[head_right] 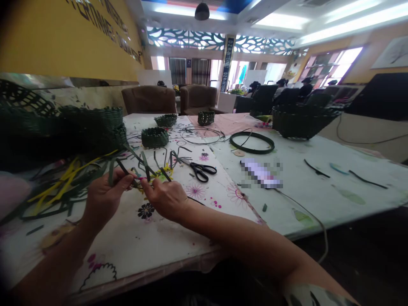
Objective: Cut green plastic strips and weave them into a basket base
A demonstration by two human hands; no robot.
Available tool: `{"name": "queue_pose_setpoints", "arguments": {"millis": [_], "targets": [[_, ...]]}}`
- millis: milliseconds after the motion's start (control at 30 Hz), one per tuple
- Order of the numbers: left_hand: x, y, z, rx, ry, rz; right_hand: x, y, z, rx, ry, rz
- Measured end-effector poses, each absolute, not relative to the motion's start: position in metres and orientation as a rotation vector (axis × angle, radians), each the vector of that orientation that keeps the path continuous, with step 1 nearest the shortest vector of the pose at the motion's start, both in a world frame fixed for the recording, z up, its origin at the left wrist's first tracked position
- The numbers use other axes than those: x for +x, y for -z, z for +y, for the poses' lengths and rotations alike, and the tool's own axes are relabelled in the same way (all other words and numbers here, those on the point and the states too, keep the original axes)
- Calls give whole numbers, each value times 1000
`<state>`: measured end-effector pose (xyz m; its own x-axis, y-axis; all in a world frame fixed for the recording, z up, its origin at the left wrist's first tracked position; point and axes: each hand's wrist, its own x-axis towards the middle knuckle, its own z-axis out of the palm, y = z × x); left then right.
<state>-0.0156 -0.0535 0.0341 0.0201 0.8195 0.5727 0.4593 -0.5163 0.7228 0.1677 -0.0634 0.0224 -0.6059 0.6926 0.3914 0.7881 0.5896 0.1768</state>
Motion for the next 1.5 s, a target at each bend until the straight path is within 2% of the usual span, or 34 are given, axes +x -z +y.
{"name": "queue_pose_setpoints", "arguments": {"millis": [267, 400, 500, 633, 733, 900, 1100, 1300, 1500], "targets": [[-17, -29, -51, 1840, -1540, 1233, 181, -22, -60, -994, 525, -2457], [-13, -38, -53, 2314, -1596, 1275, 191, -20, -45, -988, 522, -2351], [-10, -37, -48, 2705, -1510, 1243, 200, -18, -32, -1043, 473, -2255], [0, -23, -44, 2896, -1502, 1420, 203, -13, -25, -1058, 411, -2261], [8, -10, -44, 2868, -1551, 1446, 201, -11, -25, -1040, 374, -2296], [11, 4, -32, 2658, -1367, 1526, 199, -11, -27, -1064, 314, -2306], [6, -4, -33, 2199, -1318, 1315, 201, -18, -33, -1027, 412, -2419], [8, -14, -42, 2149, -1386, 1179, 201, -22, -35, -1091, 361, -2421], [12, -22, -49, 2076, -1472, 1256, 202, -12, -33, -903, 372, -2285]]}}
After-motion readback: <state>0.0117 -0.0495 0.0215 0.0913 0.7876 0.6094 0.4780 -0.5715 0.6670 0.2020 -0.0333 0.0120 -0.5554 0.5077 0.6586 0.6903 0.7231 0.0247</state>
